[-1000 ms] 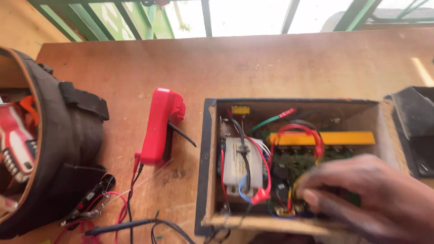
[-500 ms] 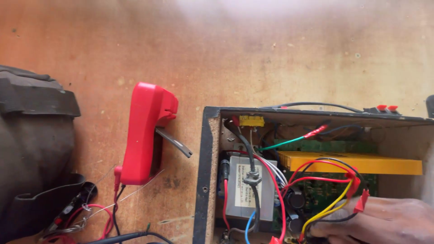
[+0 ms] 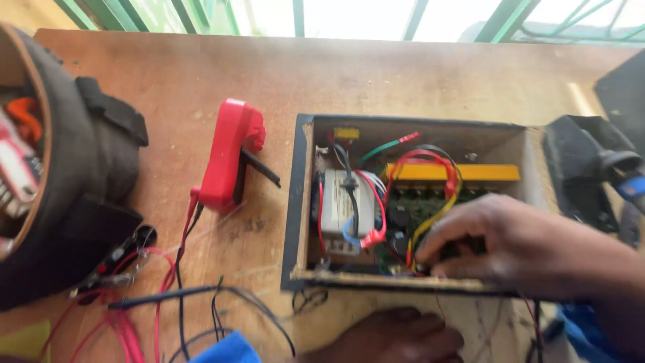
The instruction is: The person repairs an electronic device by handling a circuit board and a heat sink, then connecting wires to a transformer and a control panel inside a wooden enclosure. They finish by soldering connections on the control panel using a soldering iron.
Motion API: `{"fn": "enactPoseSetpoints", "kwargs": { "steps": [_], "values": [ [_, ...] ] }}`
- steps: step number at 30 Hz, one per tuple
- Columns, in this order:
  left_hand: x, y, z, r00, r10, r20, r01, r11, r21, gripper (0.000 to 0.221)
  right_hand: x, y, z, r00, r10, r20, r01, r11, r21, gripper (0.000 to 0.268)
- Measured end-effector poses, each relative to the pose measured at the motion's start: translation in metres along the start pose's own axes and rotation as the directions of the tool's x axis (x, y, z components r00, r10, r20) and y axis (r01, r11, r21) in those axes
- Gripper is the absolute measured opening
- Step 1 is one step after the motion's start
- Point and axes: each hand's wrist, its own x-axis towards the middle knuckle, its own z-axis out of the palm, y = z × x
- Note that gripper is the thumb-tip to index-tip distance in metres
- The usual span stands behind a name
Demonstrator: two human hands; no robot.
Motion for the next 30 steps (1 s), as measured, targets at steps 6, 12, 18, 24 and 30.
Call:
{"fn": "enactPoseSetpoints", "kwargs": {
  "steps": [6, 12, 18, 24, 30],
  "values": [
    [-0.001, 0.022, -0.011, 0.958, 0.264, -0.109, -0.204, 0.900, 0.384, 0.021, -0.026, -0.085, -0.013, 0.946, 0.307, 0.104, -0.305, 0.952, -0.032, 0.027],
    [-0.002, 0.028, -0.013, 0.954, 0.274, -0.118, -0.208, 0.894, 0.398, 0.019, -0.021, -0.068, -0.011, 0.986, 0.134, 0.095, -0.121, 0.983, -0.138, 0.016],
    [-0.005, 0.025, -0.014, 0.949, 0.303, -0.089, -0.243, 0.881, 0.407, 0.011, -0.016, -0.048, -0.010, 0.976, 0.034, 0.216, -0.033, 0.999, -0.006, 0.020],
    [-0.009, 0.031, -0.017, 0.926, 0.337, -0.168, -0.248, 0.882, 0.401, 0.003, -0.035, -0.045, -0.023, 0.938, 0.226, 0.262, -0.268, 0.953, 0.139, 0.019],
    [-0.017, 0.065, -0.033, 0.857, 0.372, -0.357, -0.250, 0.905, 0.343, 0.035, -0.020, -0.040, -0.023, 0.928, 0.172, 0.332, -0.251, 0.944, 0.213, 0.011]
  ]
}}
